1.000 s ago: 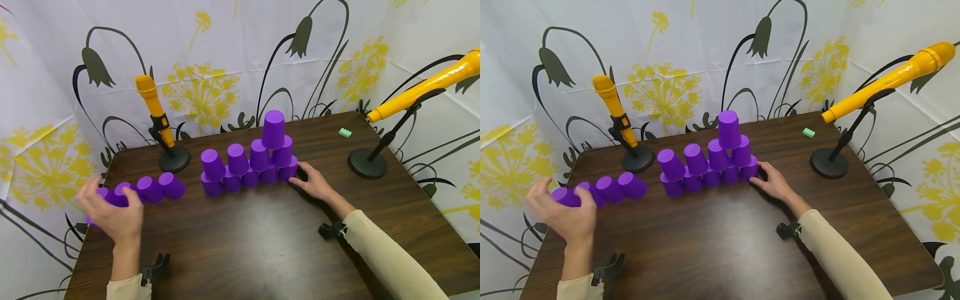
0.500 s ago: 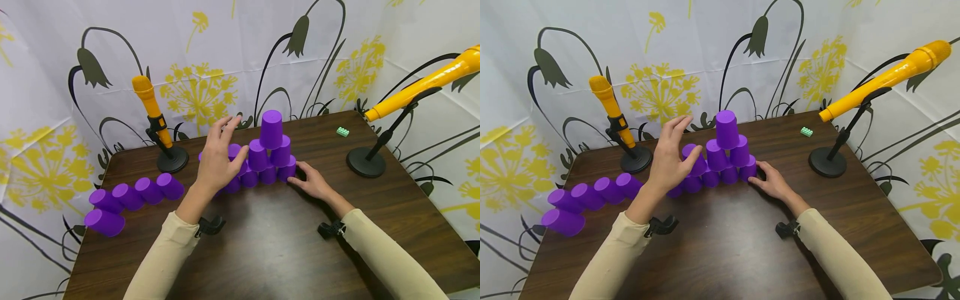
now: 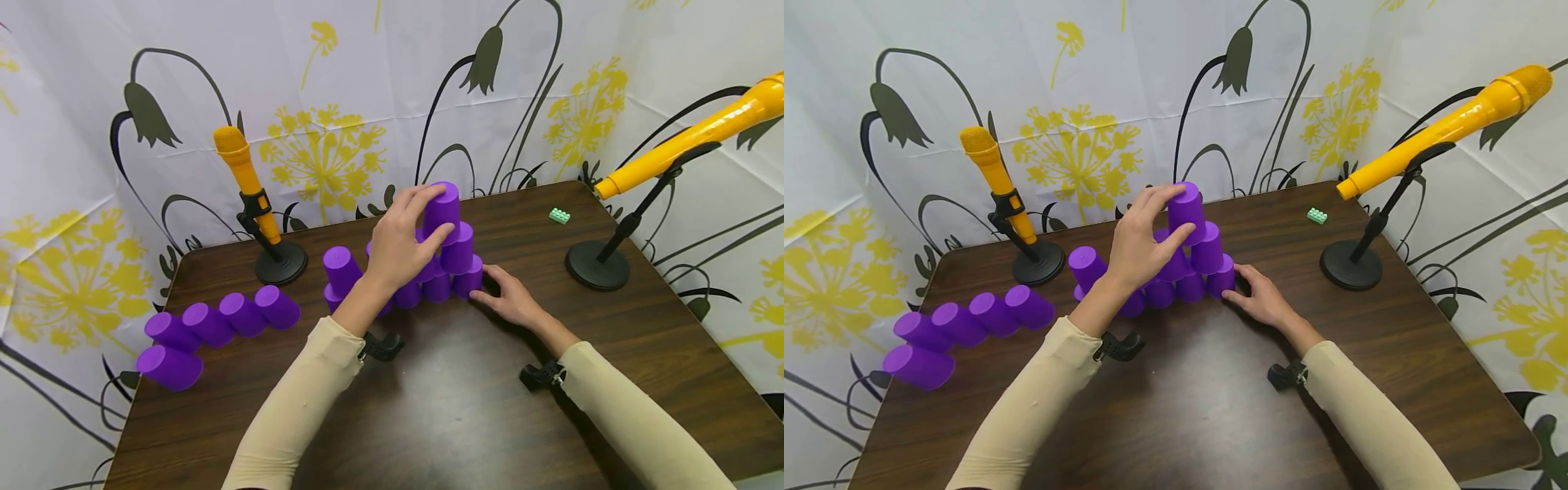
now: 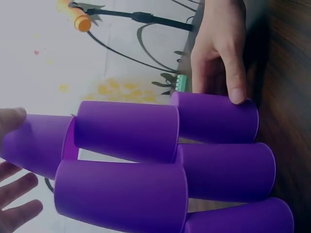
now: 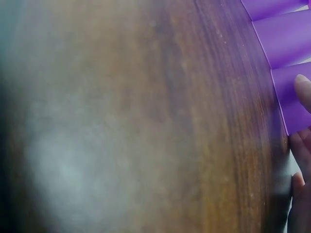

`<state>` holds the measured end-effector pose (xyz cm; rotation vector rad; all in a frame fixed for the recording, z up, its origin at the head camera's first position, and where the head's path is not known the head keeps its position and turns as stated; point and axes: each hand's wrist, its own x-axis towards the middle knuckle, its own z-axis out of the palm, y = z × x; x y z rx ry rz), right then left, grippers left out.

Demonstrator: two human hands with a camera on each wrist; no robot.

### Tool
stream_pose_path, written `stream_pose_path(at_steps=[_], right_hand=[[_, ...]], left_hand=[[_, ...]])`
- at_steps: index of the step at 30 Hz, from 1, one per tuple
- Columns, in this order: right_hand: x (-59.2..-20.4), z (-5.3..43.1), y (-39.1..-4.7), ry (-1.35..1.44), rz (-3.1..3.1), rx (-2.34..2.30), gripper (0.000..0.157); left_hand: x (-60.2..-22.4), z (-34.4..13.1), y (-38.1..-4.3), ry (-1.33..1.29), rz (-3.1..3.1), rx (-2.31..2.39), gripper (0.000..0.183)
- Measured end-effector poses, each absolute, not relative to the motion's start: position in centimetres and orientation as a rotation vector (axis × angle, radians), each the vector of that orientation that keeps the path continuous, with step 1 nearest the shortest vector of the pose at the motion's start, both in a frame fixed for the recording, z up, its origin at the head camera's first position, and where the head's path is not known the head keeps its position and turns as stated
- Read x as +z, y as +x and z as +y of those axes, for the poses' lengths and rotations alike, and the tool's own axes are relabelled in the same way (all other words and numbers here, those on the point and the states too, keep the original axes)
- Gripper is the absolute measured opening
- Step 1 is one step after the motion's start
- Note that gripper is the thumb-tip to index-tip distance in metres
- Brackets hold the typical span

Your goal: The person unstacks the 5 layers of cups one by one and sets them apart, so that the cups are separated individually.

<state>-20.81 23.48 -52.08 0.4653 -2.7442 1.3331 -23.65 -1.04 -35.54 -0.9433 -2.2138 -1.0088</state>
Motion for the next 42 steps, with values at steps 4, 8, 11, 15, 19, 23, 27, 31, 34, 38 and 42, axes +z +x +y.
stream_pose_path(at_steps=[4, 8, 11, 15, 19, 23, 27, 31, 34, 38, 42], right_hand=[[-52.1, 23.5, -20.8, 0.465, -2.745, 1.335, 0.058], [-52.1, 23.5, -20.8, 0.471, -2.741, 1.337, 0.059], [-52.2, 23.5, -20.8, 0.480, -2.739, 1.338, 0.059], [-52.2, 23.5, -20.7, 0.483, -2.740, 1.340, 0.059], [-52.2, 23.5, -20.7, 0.471, -2.740, 1.338, 0.059], [-52.3, 23.6, -20.8, 0.465, -2.741, 1.329, 0.058], [-52.3, 23.6, -20.9, 0.464, -2.740, 1.325, 0.058], [-52.2, 23.6, -21.0, 0.465, -2.745, 1.318, 0.058], [-52.1, 23.6, -21.0, 0.463, -2.746, 1.323, 0.059], [-52.0, 23.6, -20.9, 0.463, -2.740, 1.329, 0.060], [-52.2, 23.6, -20.9, 0.473, -2.747, 1.321, 0.060]], left_hand=[[-35.8, -0.8, -23.7, -0.920, -2.182, -1.070, 0.047], [-35.7, -1.6, -23.1, -0.905, -2.105, -1.129, 0.046], [-35.4, -3.0, -22.0, -0.885, -2.016, -1.182, 0.046], [-34.7, -6.6, -19.2, -0.796, -1.932, -1.227, 0.045], [-34.2, -11.6, -15.9, -0.588, -1.923, -1.207, 0.045], [-36.5, -17.6, -13.7, -0.280, -1.952, -1.053, 0.046], [-40.8, -23.7, -12.2, 0.035, -2.077, -0.778, 0.048], [-44.3, -27.6, -10.8, 0.237, -2.183, -0.572, 0.049], [-45.8, -29.0, -10.3, 0.313, -2.216, -0.530, 0.048], [-46.9, -29.7, -10.3, 0.382, -2.267, -0.512, 0.047], [-47.6, -29.9, -10.6, 0.452, -2.301, -0.510, 0.046]])
